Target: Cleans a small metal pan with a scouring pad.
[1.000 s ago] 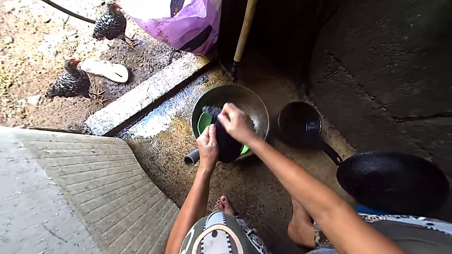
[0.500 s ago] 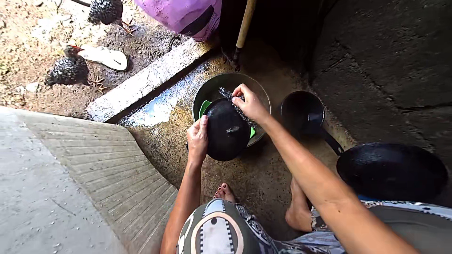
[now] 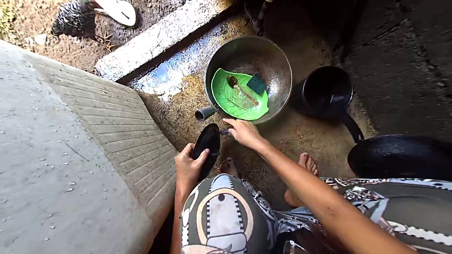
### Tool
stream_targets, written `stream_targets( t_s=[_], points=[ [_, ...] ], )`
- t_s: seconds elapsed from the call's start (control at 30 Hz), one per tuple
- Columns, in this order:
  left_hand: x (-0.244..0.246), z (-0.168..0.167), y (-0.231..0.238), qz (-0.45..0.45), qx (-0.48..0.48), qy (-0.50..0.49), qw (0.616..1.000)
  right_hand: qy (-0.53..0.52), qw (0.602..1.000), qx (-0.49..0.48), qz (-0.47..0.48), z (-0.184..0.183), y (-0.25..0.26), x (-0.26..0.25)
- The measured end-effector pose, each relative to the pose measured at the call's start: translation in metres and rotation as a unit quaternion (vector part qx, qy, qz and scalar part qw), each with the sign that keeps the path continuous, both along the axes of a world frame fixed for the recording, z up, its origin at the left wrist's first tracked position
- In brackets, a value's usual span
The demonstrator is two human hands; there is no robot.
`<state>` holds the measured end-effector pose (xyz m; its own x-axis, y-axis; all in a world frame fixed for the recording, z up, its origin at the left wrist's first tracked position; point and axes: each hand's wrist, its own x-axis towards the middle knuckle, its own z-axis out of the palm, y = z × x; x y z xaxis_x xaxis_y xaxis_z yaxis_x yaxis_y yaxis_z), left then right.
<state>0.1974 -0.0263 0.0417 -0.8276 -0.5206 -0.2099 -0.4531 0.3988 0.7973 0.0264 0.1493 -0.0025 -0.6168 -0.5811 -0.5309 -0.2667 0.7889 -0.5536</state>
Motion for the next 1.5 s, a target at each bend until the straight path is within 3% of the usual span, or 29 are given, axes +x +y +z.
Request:
stream_targets(
  t_s=[0.13, 0.23, 0.33, 0.4, 0.53, 0.7, 0.83, 0.9, 1.0, 1.17, 1.3, 1.37, 1.5],
  points=[
    [-0.01, -0.015, -0.004, 0.095, 0.124, 0.041, 0.987, 0.221, 0.973, -0.058, 0.038, -0.015, -0.015, 0.011],
    [-0.019, -0.033, -0.014, 0.132, 0.202, 0.067, 0.968, 0.273, 0.959, -0.064, 0.042, -0.026, -0.025, -0.004],
    [-0.025, -0.049, -0.018, 0.148, 0.113, 0.046, 0.982, 0.194, 0.976, -0.076, -0.068, -0.014, -0.044, -0.012],
    [-0.029, -0.055, -0.014, 0.177, 0.014, 0.008, 0.984, 0.113, 0.965, -0.19, -0.139, 0.007, -0.052, 0.013],
    [-0.038, -0.058, -0.005, 0.182, -0.068, 0.015, 0.981, 0.144, 0.944, -0.294, -0.044, -0.008, -0.074, 0.054],
    [-0.033, -0.072, -0.01, 0.197, -0.061, 0.04, 0.978, 0.096, 0.968, -0.22, -0.074, -0.012, -0.105, 0.016],
    [-0.032, -0.074, -0.006, 0.196, -0.069, 0.035, 0.978, 0.18, 0.956, -0.233, 0.008, 0.003, -0.089, 0.05],
    [-0.027, -0.075, 0.001, 0.194, -0.054, 0.038, 0.979, 0.125, 0.97, -0.209, 0.015, -0.005, -0.079, 0.032],
    [-0.028, -0.074, 0.005, 0.196, -0.043, 0.053, 0.978, 0.035, 0.989, -0.135, -0.049, -0.018, -0.075, -0.012],
    [-0.037, -0.063, 0.003, 0.191, -0.031, 0.04, 0.98, 0.157, 0.968, -0.195, 0.003, 0.009, -0.061, 0.038],
    [-0.034, -0.064, 0.005, 0.195, -0.013, 0.036, 0.98, 0.033, 0.99, -0.139, -0.018, -0.006, -0.07, -0.008],
    [-0.032, -0.064, 0.007, 0.201, -0.013, 0.043, 0.979, 0.023, 0.991, -0.128, -0.032, -0.005, -0.077, -0.013],
    [-0.037, -0.056, 0.011, 0.19, -0.046, 0.066, 0.978, 0.149, 0.956, -0.253, 0.018, 0.023, -0.076, 0.039]
  ],
)
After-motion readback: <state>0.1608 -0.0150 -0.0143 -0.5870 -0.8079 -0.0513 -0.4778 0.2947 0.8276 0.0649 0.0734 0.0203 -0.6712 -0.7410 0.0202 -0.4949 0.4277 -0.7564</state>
